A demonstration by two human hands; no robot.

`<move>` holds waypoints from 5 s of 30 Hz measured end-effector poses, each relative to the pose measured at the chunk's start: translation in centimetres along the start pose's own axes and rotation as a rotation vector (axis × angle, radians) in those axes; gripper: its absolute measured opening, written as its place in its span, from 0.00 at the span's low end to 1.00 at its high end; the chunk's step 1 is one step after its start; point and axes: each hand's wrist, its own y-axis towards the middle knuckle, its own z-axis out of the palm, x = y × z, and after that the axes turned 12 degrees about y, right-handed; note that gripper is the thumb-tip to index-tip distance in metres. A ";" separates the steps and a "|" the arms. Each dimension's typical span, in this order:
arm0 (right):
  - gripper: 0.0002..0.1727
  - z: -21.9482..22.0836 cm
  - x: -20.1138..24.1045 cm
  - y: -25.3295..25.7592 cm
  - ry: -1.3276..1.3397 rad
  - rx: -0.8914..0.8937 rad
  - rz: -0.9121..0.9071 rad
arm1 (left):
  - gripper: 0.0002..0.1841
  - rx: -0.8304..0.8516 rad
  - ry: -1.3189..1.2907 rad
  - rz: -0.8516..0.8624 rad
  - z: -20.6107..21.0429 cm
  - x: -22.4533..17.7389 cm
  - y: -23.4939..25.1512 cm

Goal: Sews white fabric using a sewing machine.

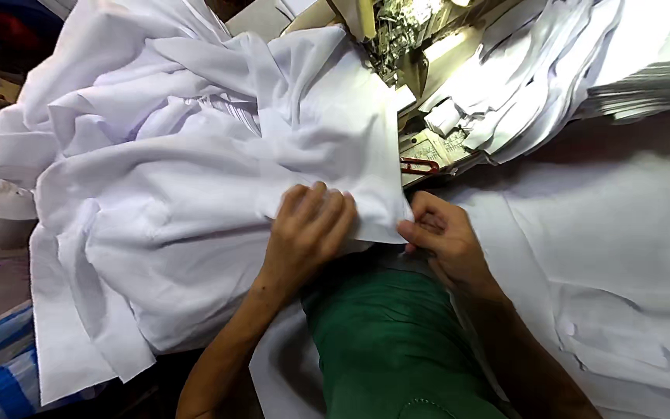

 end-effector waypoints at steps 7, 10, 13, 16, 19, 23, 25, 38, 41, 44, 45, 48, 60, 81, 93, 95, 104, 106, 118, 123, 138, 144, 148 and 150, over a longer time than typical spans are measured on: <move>0.07 -6.0 1.6 0.3 -0.156 -0.003 0.101 | 0.09 0.022 -0.156 0.254 2.8 -4.7 2.2; 0.12 -7.0 1.4 3.3 -0.185 0.136 0.087 | 0.09 0.013 -0.230 0.235 2.9 -5.1 3.1; 0.24 -4.8 1.7 5.9 -0.019 0.088 0.157 | 0.10 -0.074 -0.309 0.142 1.8 -5.0 3.2; 0.24 -2.0 2.4 7.6 0.160 0.012 0.204 | 0.10 -0.170 -0.298 0.018 0.6 -4.8 3.7; 0.19 -0.5 3.0 8.0 0.349 0.028 0.177 | 0.07 -0.190 -0.205 -0.084 -0.3 -4.7 5.0; 0.18 -0.1 3.5 8.1 0.474 -0.014 0.154 | 0.12 -0.141 -0.160 -0.154 -0.8 -4.4 6.1; 0.18 -0.3 3.6 7.9 0.450 -0.058 0.186 | 0.12 -0.099 -0.164 -0.135 -0.9 -4.5 6.2; 0.19 -2.8 1.5 5.6 0.752 0.105 0.426 | 0.12 -0.164 -0.167 -0.128 0.8 -5.7 3.2; 0.22 -1.6 1.8 5.6 0.761 0.062 0.427 | 0.12 -0.191 -0.173 -0.160 0.1 -5.2 3.4; 0.18 -0.9 1.9 5.6 0.691 0.142 0.410 | 0.12 -0.192 -0.156 -0.147 -0.6 -4.7 3.6; 0.17 -0.9 1.8 5.6 0.679 0.162 0.384 | 0.12 -0.193 -0.147 -0.139 -0.8 -4.5 3.7; 0.14 -1.1 1.8 5.1 0.481 0.040 0.194 | 0.12 -0.203 -0.105 -0.110 -0.8 -4.0 3.8; 0.08 -4.3 0.0 5.7 -0.624 -0.106 -0.034 | 0.10 0.670 -0.331 -0.063 1.9 -4.9 3.9; 0.07 -2.4 0.6 6.6 -0.221 -0.199 -0.112 | 0.30 0.177 -0.190 -0.719 4.8 0.1 2.6; 0.08 -2.4 0.8 5.8 -0.401 -0.168 -0.207 | 0.10 -0.045 -0.201 -0.939 4.0 1.1 3.4; 0.08 -2.2 0.9 5.5 -0.453 -0.188 -0.218 | 0.11 0.046 -0.003 -0.875 4.1 0.3 4.3; 0.06 -3.4 1.6 5.2 -0.500 -0.168 -0.232 | 0.31 0.151 -0.104 -0.276 6.7 -4.6 9.4; 0.06 -3.7 1.5 5.1 -0.505 -0.167 -0.236 | 0.30 0.151 -0.069 -0.311 7.1 -4.9 8.9; 0.06 -3.9 1.1 5.3 -0.505 -0.196 -0.253 | 0.30 0.184 -0.029 -0.494 6.6 -4.0 6.7; 0.06 -4.2 0.9 5.8 -0.466 -0.190 -0.265 | 0.31 0.183 -0.042 -0.500 6.5 -4.0 6.9; 0.05 -2.7 2.4 10.4 -0.428 -0.151 -0.266 | 0.32 0.220 -0.066 -0.515 6.5 -1.8 7.9; 0.06 -2.3 2.6 10.8 -0.416 -0.140 -0.247 | 0.33 0.241 -0.097 -0.538 6.1 -1.2 7.8; 0.08 -2.3 2.0 10.1 -0.407 -0.154 -0.230 | 0.33 0.272 -0.151 -0.530 4.6 -0.5 6.2; 0.09 -2.6 1.7 9.2 -0.409 -0.131 -0.200 | 0.35 0.322 -0.223 -0.471 2.7 0.2 3.8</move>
